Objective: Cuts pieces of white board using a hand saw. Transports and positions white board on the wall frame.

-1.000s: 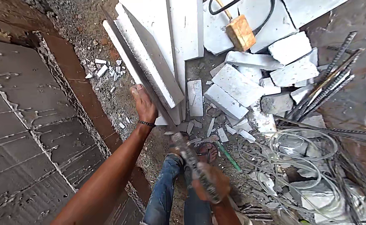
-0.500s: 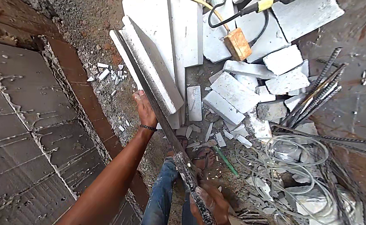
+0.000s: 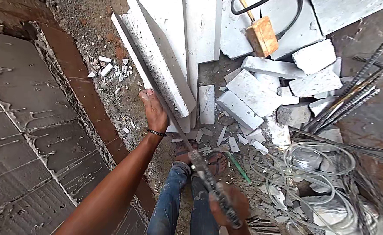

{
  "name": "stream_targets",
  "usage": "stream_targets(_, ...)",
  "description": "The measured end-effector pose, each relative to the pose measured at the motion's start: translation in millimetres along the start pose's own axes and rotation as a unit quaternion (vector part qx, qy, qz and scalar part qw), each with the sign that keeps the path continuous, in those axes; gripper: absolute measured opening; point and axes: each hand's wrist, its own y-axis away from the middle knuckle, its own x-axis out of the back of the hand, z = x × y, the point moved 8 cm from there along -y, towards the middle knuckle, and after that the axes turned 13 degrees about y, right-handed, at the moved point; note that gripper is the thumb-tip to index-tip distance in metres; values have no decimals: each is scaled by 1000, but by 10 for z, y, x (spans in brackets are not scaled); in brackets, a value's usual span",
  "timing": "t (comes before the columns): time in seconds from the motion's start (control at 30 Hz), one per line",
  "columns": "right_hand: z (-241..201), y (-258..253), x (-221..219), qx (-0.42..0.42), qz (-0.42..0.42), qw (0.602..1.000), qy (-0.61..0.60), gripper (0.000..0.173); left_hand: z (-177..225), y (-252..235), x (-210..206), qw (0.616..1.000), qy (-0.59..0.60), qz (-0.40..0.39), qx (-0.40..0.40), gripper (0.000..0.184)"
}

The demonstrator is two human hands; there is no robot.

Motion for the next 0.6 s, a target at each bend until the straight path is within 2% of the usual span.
stream_targets(0.07,298,-49,107,-106,6,993,-43,35,-16,-11,13,999,-36,8,-2,46)
stream_targets(0.13,365,-51,118,-127,-6,989,-80,36,-6,-15,13,998,-59,4,4,48)
stream_targets(0.23,-66,33,165,-24,-26,999,-11,32,-42,11,61,995,-90,1,29,55)
stream_targets(0.3,-245,128,221,24,-36,999,-5,30,-35,17,43,997,-72,-7,35,57)
stream_targets(0.47,-283,155,260,60,-69,996,-15,30,-43,35,34,998,22,4,55,55)
stream_targets(0.6,-366,-317,-111,74,-35,997,7,32,-37,52,23,997,51,-2,58,48)
